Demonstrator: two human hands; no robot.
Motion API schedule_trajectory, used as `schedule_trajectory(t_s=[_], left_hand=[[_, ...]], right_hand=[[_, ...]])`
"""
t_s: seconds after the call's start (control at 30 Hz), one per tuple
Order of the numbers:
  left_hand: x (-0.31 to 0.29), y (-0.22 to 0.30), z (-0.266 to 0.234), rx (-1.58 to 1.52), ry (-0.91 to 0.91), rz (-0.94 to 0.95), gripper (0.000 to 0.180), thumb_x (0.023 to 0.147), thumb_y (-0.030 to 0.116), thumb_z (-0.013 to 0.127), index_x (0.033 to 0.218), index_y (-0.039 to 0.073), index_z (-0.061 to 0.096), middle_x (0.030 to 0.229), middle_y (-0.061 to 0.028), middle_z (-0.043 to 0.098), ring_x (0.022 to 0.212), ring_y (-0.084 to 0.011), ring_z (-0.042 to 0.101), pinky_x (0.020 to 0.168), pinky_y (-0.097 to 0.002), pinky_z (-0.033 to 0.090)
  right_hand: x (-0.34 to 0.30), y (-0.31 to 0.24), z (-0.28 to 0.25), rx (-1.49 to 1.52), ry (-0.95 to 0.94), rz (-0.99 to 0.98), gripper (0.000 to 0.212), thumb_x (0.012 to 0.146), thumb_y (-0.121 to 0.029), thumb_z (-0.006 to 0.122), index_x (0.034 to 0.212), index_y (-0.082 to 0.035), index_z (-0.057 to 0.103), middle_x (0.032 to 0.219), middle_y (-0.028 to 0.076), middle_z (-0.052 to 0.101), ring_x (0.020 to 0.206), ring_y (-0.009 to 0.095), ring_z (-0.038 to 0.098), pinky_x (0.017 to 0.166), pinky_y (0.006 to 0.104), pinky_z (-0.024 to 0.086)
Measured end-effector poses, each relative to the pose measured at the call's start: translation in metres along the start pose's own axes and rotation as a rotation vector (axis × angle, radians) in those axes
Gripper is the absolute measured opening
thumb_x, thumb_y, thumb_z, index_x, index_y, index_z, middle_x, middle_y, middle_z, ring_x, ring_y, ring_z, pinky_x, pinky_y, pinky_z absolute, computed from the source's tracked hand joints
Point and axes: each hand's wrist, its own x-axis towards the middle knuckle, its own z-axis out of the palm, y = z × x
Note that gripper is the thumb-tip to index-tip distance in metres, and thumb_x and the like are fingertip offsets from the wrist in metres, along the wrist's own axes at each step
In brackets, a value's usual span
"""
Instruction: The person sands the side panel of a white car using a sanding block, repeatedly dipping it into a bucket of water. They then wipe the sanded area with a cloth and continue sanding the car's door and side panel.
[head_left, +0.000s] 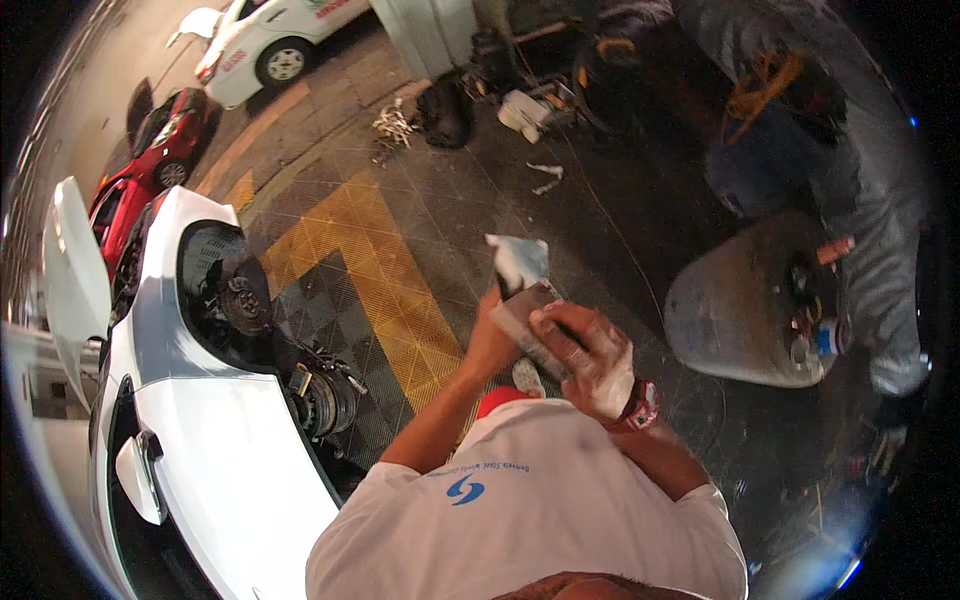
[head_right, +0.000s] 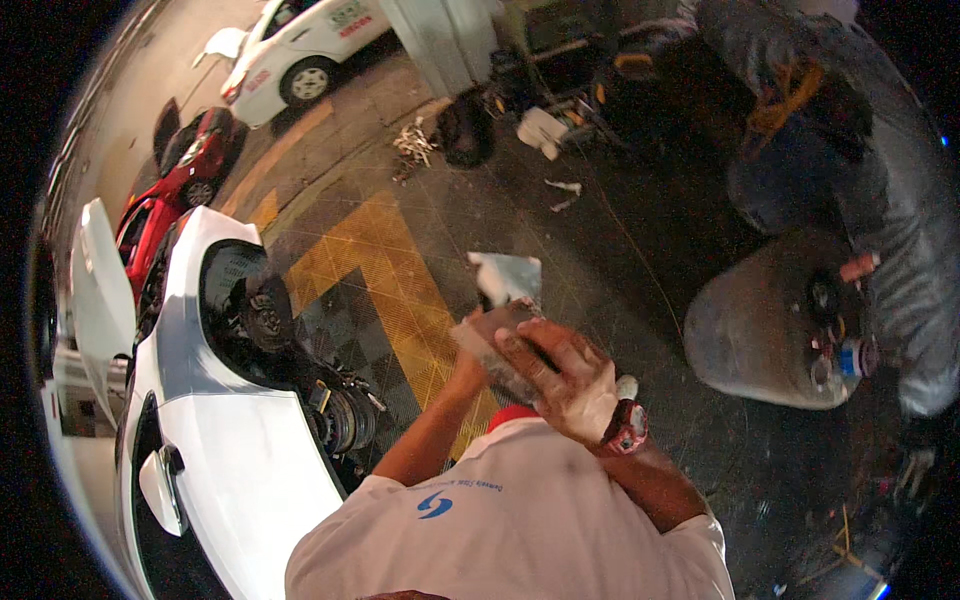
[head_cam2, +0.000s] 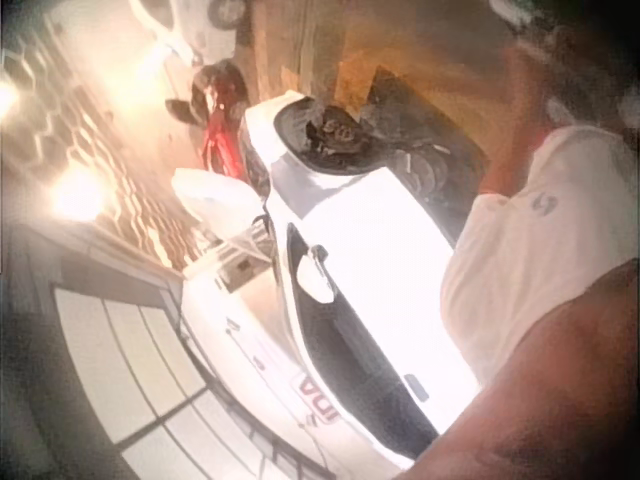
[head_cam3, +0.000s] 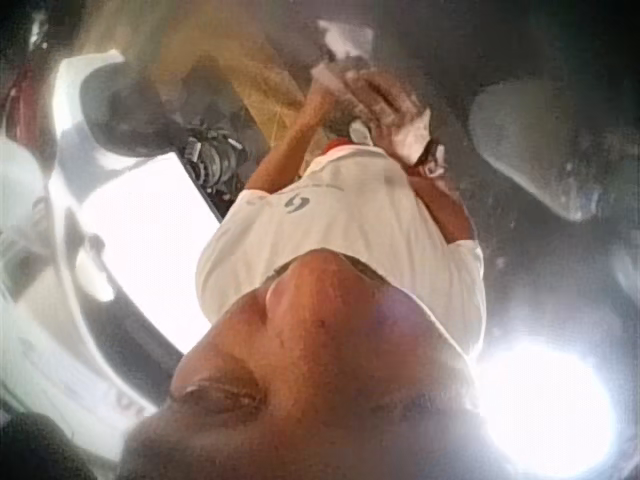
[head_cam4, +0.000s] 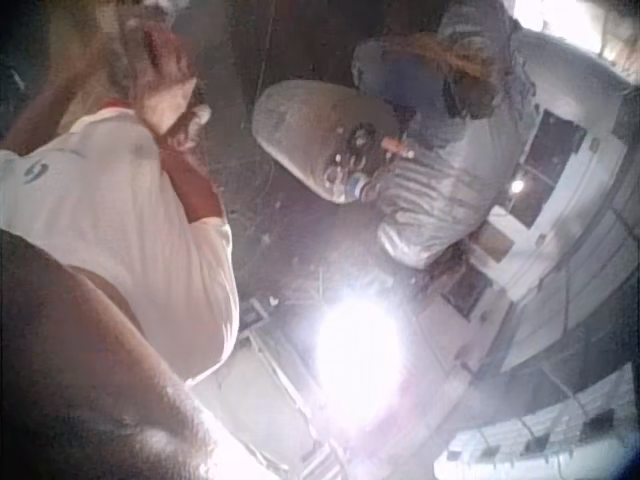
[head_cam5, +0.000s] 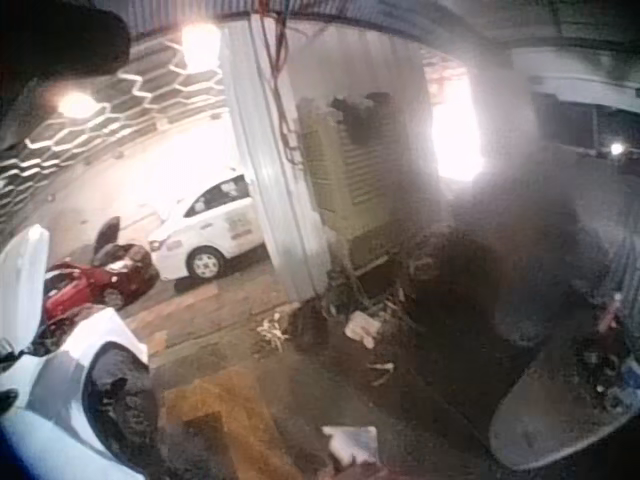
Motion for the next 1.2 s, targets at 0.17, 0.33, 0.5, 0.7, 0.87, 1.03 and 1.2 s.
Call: schedule_trajectory(t_s=[0.17, 0.33, 0.5, 0.7, 0.87, 1.03, 1.2], left_hand=[[0.004, 0.06, 0.006, -0.076, -0.002, -0.02, 0.024, 0.107, 0.014, 0.062, 0.125, -0.002, 0.067, 0.103, -0.0159, 0.076, 0.097, -0.0224, 0.071, 0.088, -0.0381, 0.055], [0.018, 0.051, 0.026, -0.183, 0.136, -0.483, 0.041, 0.11, 0.034, 0.066, 0.126, -0.004, 0.064, 0.103, -0.0138, 0.072, 0.095, -0.0196, 0.065, 0.089, -0.0367, 0.054], [0.04, 0.047, 0.072, -0.092, -0.02, -0.477, 0.06, 0.111, 0.051, 0.06, 0.127, -0.007, 0.06, 0.108, -0.0129, 0.069, 0.098, -0.0208, 0.063, 0.088, -0.0369, 0.052], [0.056, 0.055, 0.102, -0.294, -0.098, -0.566, 0.065, 0.114, 0.055, 0.05, 0.143, -0.003, 0.055, 0.132, -0.0134, 0.07, 0.115, -0.029, 0.065, 0.104, -0.0394, 0.05], [0.083, 0.071, 0.128, -1.155, -0.05, -0.449, 0.064, 0.111, 0.036, 0.063, 0.163, 0.009, 0.038, 0.151, -0.0099, 0.059, 0.132, -0.029, 0.063, 0.116, -0.0447, 0.049], [0.081, 0.028, 0.124, -0.705, 0.3, -0.314, 0.067, 0.101, 0.012, 0.078, 0.16, 0.006, 0.046, 0.143, -0.008, 0.065, 0.126, -0.0249, 0.066, 0.113, -0.0401, 0.049], [0.057, 0.053, 0.116, -0.349, 0.208, -0.322, 0.033, 0.107, 0.024, 0.072, 0.129, 0.0, 0.07, 0.119, -0.0054, 0.074, 0.115, -0.0182, 0.066, 0.107, -0.0344, 0.049]], right_hand=[[-0.029, 0.179, 0.055, -0.111, -0.28, 0.552, 0.046, 0.099, -0.012, 0.068, 0.144, -0.008, 0.064, 0.134, 0.018, 0.068, 0.117, 0.038, 0.071, 0.096, 0.0413, 0.059], [-0.022, 0.212, 0.02, 0.509, 0.2, 0.909, 0.057, 0.098, -0.021, 0.078, 0.146, 0.0, 0.056, 0.137, 0.023, 0.067, 0.125, 0.032, 0.068, 0.106, 0.0393, 0.053], [0.001, 0.205, 0.005, 0.89, 0.103, 1.013, 0.041, 0.097, -0.024, 0.081, 0.125, 0.002, 0.065, 0.117, 0.016, 0.075, 0.104, 0.025, 0.072, 0.092, 0.0409, 0.056], [0.023, 0.251, -0.023, 0.561, -0.254, 0.917, 0.052, 0.104, -0.029, 0.076, 0.142, 0.002, 0.06, 0.123, 0.014, 0.073, 0.113, 0.027, 0.069, 0.103, 0.041, 0.055], [0.026, 0.242, -0.025, 1.193, -0.454, 0.534, 0.054, 0.107, -0.032, 0.072, 0.149, -0.001, 0.056, 0.139, 0.012, 0.065, 0.13, 0.021, 0.059, 0.115, 0.0383, 0.045], [0.038, 0.248, -0.031, 1.138, -0.262, 0.595, 0.047, 0.109, -0.026, 0.068, 0.146, 0.0, 0.055, 0.134, 0.009, 0.067, 0.123, 0.018, 0.061, 0.109, 0.0373, 0.049], [0.017, 0.262, 0.02, 0.317, 0.098, 0.701, 0.038, 0.108, -0.03, 0.068, 0.129, 0.002, 0.06, 0.117, 0.01, 0.072, 0.1, 0.019, 0.067, 0.089, 0.0388, 0.054]])
